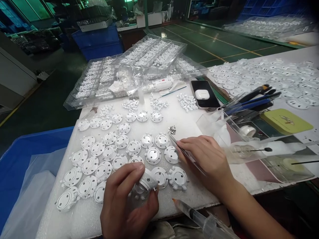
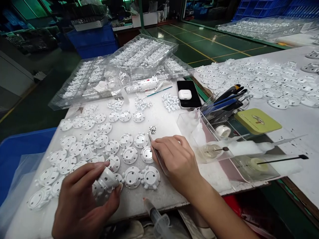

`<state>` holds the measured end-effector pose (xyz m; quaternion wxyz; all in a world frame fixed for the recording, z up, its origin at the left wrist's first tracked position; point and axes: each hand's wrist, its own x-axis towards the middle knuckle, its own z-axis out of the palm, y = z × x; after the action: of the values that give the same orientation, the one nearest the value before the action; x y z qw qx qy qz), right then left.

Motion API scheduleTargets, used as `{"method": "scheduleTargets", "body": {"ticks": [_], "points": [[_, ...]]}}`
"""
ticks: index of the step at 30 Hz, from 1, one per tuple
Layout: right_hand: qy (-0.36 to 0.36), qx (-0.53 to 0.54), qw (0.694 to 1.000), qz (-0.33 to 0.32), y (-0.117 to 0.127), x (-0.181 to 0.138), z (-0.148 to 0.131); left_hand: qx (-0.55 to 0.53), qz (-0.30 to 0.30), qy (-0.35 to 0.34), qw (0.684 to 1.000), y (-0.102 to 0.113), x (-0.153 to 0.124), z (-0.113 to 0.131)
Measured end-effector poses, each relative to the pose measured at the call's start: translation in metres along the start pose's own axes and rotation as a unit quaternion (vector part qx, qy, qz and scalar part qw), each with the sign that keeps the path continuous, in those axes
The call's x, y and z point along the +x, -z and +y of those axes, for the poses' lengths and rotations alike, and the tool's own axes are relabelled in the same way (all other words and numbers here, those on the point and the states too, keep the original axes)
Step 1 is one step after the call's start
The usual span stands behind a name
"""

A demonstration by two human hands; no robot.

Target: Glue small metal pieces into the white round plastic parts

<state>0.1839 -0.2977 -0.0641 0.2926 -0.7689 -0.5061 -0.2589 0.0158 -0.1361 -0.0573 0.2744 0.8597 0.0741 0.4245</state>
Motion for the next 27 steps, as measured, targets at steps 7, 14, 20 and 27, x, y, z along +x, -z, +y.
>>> {"method": "scheduleTargets", "body": {"ticks": [7,14,20,27], "points": [[-0.005,0.004,1.0,-0.017,-0.0007,0.0022,0.0024,-0.01,-0.013,0.003,1.0,0.0021,0.0001,-0.0001],[-0.008,0.002,1.0,-0.025,-0.0005,0.0021,0.0021,0.019,-0.009,-0.002,1.0,0.0013,0.0045,0.0031],[-0.004,-0.002,1.0,-0.023,-0.0018,0.0029,0.0029,0.02,-0.002,0.004,1.0,0.0004,0.0052,0.0046],[-0.006,-0.002,1.0,-0.021,-0.0015,0.0032,0.0025,0.026,0.005,0.008,1.0,0.0008,0.0048,0.0068]]}}
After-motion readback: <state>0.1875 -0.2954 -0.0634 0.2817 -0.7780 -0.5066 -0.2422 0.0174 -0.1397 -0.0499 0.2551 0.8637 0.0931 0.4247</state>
